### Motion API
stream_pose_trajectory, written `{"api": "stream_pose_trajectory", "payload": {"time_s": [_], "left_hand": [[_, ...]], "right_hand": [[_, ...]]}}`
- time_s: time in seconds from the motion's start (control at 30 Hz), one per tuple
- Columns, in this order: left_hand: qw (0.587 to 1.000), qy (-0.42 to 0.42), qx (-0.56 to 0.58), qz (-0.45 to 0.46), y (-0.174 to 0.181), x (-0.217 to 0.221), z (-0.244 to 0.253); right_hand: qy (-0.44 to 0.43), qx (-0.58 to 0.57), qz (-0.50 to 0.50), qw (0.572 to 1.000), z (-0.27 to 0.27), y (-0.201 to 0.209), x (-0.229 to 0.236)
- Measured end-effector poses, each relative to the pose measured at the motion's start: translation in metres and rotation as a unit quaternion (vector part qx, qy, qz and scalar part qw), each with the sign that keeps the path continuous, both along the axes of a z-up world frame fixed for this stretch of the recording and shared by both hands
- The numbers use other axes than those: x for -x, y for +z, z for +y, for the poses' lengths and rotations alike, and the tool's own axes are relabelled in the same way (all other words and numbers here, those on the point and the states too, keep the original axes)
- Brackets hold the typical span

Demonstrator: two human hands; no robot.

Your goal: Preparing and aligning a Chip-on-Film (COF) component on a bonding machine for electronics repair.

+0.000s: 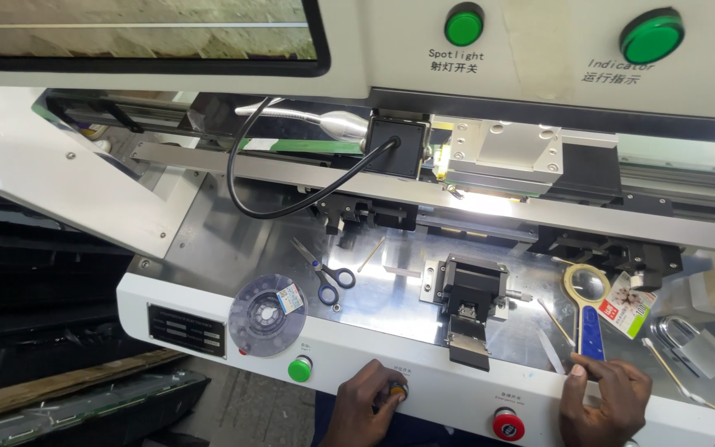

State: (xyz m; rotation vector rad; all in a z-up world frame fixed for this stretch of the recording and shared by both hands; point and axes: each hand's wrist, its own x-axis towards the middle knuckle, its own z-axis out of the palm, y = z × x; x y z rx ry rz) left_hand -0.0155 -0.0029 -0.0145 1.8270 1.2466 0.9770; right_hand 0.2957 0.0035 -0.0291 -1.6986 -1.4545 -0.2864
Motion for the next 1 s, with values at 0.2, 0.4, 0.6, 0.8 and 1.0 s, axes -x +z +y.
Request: {"api": "stream_pose_trajectory", "payload": {"time_s": [0.2, 0.4, 0.6, 0.8, 1.0], "left_hand": [[0.999, 0.006, 0.03, 0.011, -0.0022, -0.0022, 0.002], [0.999, 0.025, 0.025, 0.025, -0.0067, -0.0038, 0.0017], [1.0, 0.024, -0.003, 0.017, -0.0053, -0.0037, 0.0024], [0.999, 0.027, 0.019, 0.024, -0.0059, -0.003, 0.0019], [0.999, 0.028, 0.027, 0.03, -0.0049, -0.0032, 0.0024]], "right_hand": [[0.007, 0.003, 0.017, 1.0, 0.0014, 0.0051, 0.0], [0.013, 0.011, 0.016, 1.0, 0.0023, 0.0057, -0.002], [0.011, 0.019, 0.027, 0.999, 0.0022, 0.0103, 0.0006], [0.008, 0.025, 0.029, 0.999, 0.0018, 0.0085, 0.0002], [0.013, 0.02, 0.028, 0.999, 0.0031, 0.0093, -0.0001]]}}
